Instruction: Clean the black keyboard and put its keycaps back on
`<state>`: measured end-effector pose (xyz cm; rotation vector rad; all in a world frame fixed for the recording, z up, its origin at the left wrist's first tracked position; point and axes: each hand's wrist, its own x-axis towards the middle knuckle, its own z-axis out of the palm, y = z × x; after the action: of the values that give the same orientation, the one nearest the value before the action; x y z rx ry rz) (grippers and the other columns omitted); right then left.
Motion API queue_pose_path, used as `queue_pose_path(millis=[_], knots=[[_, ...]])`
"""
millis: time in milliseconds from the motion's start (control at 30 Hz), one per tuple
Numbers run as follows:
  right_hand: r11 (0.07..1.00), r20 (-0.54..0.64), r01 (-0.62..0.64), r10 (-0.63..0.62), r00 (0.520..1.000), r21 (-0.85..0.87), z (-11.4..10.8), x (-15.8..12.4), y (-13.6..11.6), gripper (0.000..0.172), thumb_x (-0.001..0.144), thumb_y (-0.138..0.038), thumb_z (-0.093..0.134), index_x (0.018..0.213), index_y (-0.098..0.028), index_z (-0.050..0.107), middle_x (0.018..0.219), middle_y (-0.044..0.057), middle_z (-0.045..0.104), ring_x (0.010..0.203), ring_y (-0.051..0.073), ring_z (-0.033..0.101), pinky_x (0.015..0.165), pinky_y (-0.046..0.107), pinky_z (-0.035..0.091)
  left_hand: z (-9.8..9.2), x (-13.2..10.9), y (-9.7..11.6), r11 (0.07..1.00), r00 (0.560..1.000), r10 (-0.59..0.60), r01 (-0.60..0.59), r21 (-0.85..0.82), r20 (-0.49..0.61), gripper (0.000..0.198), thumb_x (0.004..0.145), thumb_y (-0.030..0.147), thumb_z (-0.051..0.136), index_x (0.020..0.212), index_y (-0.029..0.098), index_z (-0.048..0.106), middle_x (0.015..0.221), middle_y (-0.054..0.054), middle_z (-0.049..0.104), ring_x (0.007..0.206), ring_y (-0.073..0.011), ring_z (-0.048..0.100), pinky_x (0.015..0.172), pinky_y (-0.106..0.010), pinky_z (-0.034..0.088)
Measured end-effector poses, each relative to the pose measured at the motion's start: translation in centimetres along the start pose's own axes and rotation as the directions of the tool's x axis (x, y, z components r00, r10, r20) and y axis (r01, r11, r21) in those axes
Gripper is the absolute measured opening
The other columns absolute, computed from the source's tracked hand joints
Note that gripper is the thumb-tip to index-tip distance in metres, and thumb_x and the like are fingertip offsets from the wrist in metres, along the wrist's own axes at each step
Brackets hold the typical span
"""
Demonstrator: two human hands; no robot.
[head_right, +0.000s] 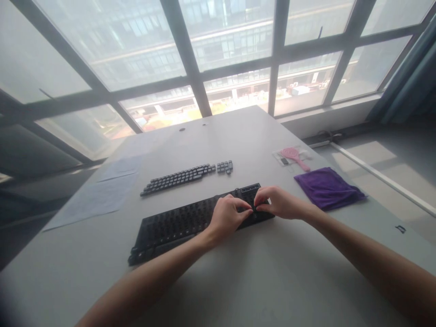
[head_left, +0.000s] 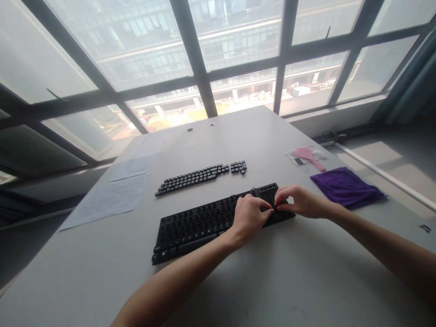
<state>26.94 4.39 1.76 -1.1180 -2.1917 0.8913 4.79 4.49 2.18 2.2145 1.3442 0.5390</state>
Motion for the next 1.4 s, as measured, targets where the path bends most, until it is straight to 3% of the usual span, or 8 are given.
queue_pose_path(millis=[167,467,800,1133,1400], knots=[[1.0,-0.029,0.016,-0.017,0.999,-0.014,0.6,0.0,-0.2,0.009,0.087,-0.025,0.068,0.082,-0.02,0.074,0.083,0.004,0.072,0.077,0.019,0.063,0.072,0.032,0.051,0.3,-0.7,-0.2,0.997,0.996,0.073,-0.074,-0.012,-0.044,0.006,0.083,0.029,0.077,0.086,0.032,0.082,0.088,0.003,0.08,0.084,-0.0213,0.063,0.081,-0.038,0.048],[0.997,-0.06,0.06,-0.062,0.996,-0.039,1.1,-0.3,-0.3,0.01,0.089,-0.019,0.064,0.084,-0.02,0.073,0.089,0.005,0.07,0.079,0.018,0.065,0.075,0.03,0.052,1.0,-1.0,-0.6,0.969,0.969,0.23,-0.22,0.108,-0.092,0.007,0.089,0.032,0.073,0.087,0.03,0.08,0.098,0.003,0.079,0.088,-0.021,0.06,0.079,-0.042,0.041],[0.982,-0.087,0.173,-0.179,0.98,-0.071,1.4,-0.8,0.1,0.015,0.093,-0.024,0.063,0.084,-0.02,0.075,0.091,0.007,0.07,0.082,0.018,0.064,0.075,0.031,0.053,1.1,-2.0,-0.9,0.867,0.906,0.422,-0.395,0.305,-0.027,0.025,0.102,0.036,0.055,0.095,0.026,0.077,0.105,-0.002,0.075,0.094,-0.0214,0.055,0.078,-0.041,0.04],[0.971,0.026,0.18,-0.178,0.984,-0.159,0.9,-1.0,0.2,0.018,0.094,-0.023,0.064,0.078,-0.02,0.072,0.095,0.006,0.068,0.087,0.018,0.061,0.08,0.033,0.051,1.2,-2.2,-0.9,0.853,0.904,0.427,-0.407,0.327,0.013,0.033,0.104,0.034,0.047,0.09,0.021,0.074,0.106,-0.006,0.071,0.1,-0.0229,0.056,0.08,-0.039,0.042],[0.961,0.015,0.188,-0.189,0.982,-0.204,0.7,-1.2,-0.3,0.022,0.093,-0.022,0.064,0.072,-0.02,0.071,0.096,0.007,0.07,0.09,0.02,0.062,0.079,0.034,0.052,1.0,-2.2,-0.7,0.866,0.911,0.412,-0.394,0.309,0.006,0.032,0.103,0.033,0.049,0.084,0.02,0.072,0.102,-0.005,0.071,0.094,-0.0208,0.058,0.079,-0.037,0.042]])
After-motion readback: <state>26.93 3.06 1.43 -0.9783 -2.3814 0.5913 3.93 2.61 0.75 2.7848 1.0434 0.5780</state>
